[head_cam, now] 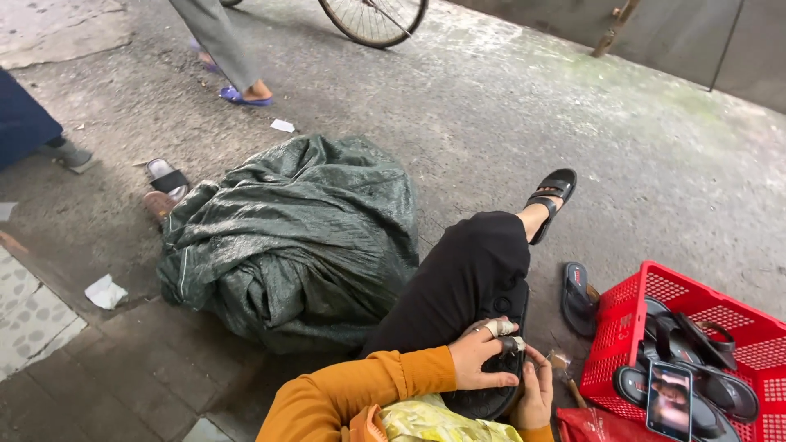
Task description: Hand-stitching the sole of a black sandal to repair it using a needle and thread.
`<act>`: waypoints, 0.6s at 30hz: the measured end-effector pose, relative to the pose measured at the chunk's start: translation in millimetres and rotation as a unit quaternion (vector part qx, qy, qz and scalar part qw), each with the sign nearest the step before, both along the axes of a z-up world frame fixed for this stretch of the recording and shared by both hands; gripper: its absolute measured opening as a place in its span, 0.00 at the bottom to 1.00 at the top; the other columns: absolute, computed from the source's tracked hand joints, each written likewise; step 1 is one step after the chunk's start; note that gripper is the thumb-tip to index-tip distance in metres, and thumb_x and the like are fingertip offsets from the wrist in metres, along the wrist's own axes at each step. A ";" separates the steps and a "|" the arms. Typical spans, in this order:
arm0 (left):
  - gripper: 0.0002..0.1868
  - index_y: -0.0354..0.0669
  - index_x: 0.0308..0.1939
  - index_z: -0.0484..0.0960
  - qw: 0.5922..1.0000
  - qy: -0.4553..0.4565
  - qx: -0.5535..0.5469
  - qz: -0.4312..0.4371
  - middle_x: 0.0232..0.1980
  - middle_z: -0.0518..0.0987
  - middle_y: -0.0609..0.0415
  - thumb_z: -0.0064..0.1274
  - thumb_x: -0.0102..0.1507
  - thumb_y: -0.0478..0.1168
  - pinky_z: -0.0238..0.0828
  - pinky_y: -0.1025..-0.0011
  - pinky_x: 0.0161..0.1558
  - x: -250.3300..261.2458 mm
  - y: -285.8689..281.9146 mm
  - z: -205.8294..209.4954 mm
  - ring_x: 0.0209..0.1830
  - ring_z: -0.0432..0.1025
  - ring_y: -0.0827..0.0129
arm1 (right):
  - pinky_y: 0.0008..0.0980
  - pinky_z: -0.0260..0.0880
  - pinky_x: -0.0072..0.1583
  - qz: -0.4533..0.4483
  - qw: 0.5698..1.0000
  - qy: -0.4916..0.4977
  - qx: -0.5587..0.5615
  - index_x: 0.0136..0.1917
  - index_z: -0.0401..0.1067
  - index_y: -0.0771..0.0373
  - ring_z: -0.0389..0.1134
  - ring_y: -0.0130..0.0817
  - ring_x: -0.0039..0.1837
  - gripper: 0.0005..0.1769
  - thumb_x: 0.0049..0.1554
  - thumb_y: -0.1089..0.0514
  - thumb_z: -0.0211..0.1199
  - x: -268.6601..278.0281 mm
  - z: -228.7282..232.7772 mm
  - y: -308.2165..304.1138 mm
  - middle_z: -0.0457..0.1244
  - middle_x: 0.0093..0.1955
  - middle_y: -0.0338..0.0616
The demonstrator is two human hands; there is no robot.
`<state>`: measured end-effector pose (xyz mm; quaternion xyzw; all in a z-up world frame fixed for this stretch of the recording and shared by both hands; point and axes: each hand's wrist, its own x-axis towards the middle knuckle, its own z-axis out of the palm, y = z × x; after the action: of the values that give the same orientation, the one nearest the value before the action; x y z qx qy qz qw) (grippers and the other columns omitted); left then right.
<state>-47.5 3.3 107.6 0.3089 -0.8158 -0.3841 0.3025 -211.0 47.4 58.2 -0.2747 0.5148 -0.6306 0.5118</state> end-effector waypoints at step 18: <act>0.32 0.40 0.61 0.71 0.995 0.033 -0.094 0.030 0.70 0.61 0.44 0.58 0.55 0.48 0.48 0.61 0.69 7.2 -8.2 -45.3 0.73 0.52 0.51 | 0.21 0.58 0.22 0.126 0.989 -0.074 0.007 0.62 0.61 0.52 0.55 0.23 0.21 0.16 0.61 0.52 0.52 11.6 18.1 10.9 0.56 0.31 0.39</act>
<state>-40.3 -4.9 62.2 0.2905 -0.8283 -0.3068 0.3681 -199.4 58.3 76.3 -0.2862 0.4410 -0.5764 0.6256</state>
